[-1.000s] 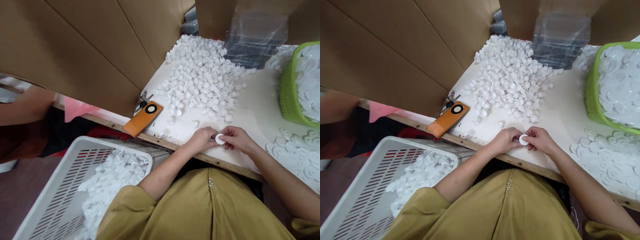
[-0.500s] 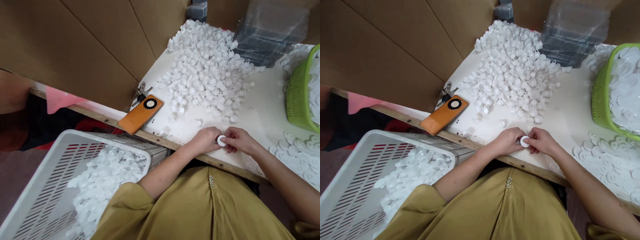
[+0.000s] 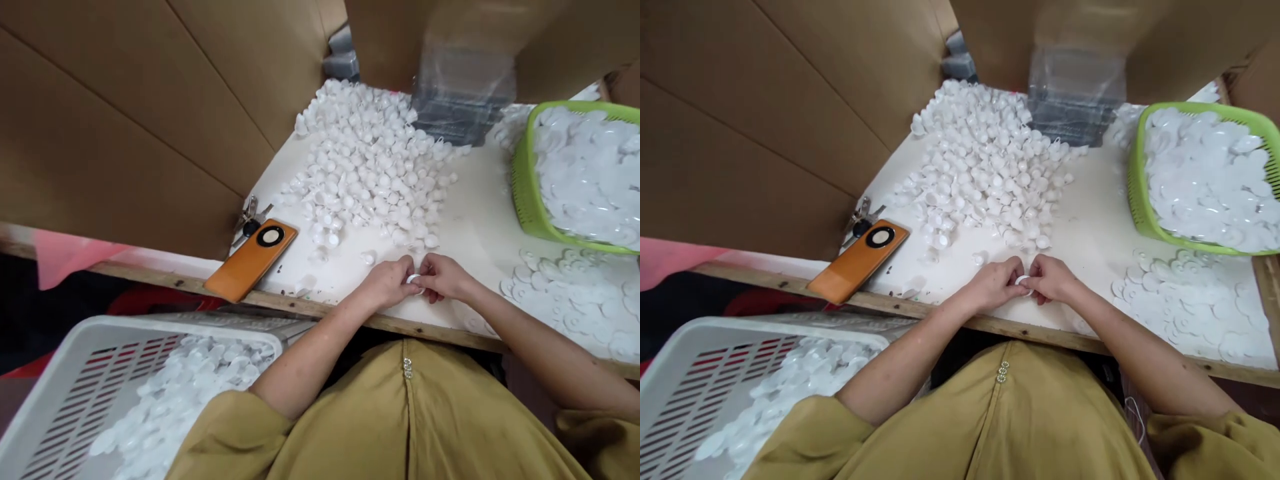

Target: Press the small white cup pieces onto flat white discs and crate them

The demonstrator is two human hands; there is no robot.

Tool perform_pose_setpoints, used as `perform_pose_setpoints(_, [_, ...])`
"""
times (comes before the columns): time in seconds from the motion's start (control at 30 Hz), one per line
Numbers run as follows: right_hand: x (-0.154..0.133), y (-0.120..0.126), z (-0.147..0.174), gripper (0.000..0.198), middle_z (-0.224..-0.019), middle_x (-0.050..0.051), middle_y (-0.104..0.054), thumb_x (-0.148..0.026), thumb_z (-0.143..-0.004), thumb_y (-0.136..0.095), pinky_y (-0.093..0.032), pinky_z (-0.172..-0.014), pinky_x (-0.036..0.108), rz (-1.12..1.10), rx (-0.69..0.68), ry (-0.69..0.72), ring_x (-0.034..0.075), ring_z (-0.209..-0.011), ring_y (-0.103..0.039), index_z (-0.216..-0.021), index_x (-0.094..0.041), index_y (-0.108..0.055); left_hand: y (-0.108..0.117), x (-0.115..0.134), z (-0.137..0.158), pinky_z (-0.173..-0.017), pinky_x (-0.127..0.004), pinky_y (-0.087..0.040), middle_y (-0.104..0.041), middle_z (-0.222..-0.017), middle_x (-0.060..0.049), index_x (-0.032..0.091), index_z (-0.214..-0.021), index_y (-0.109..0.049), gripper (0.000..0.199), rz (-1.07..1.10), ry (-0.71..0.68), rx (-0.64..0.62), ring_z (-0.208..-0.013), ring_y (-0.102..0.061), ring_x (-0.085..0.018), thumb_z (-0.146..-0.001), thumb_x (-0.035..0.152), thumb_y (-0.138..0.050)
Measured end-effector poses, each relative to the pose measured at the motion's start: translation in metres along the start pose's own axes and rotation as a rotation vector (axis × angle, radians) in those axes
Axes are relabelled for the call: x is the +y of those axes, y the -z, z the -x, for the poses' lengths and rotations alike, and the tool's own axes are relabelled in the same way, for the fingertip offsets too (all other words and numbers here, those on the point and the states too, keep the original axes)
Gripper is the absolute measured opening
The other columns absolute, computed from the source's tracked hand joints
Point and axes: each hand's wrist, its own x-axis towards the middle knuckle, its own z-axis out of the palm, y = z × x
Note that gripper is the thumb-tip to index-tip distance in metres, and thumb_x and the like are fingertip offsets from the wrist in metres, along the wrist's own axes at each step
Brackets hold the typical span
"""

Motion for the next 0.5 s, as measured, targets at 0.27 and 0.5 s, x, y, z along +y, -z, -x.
perform_pose_setpoints(0.27, [0.061, 0.093, 0.045, 0.02, -0.097, 0.012, -0.067, -0.033, -0.09, -0.046, -0.047, -0.078, 0.041, 0.709, 0.774, 0.179, 0.028, -0.091, -0.063, -0.091, -0.021, -0.062, 0.054, -0.033, 0.105, -0.061, -0.023, -0.042, -0.058, -0.071, 0.002, 0.02, -0.082, -0.057, 0.023, 0.177, 0.146, 0.192, -0.066, -0.054, -0.014, -0.075, 0.042, -0.059])
perform_pose_setpoints(0.5, [0.116, 0.139, 0.057, 0.029, -0.083, 0.015, -0.063, -0.03, -0.091, -0.036, -0.041, -0.069, 0.044, 1.123, 0.874, 0.069, 0.033, -0.083, -0.062, -0.09, -0.021, -0.064, 0.107, -0.143, 0.288, -0.053, -0.031, -0.044, -0.062, -0.049, 0.001, 0.023, -0.06, -0.067, 0.023, -0.259, 0.841, 0.172, -0.051, -0.06, -0.024, -0.053, 0.045, -0.068])
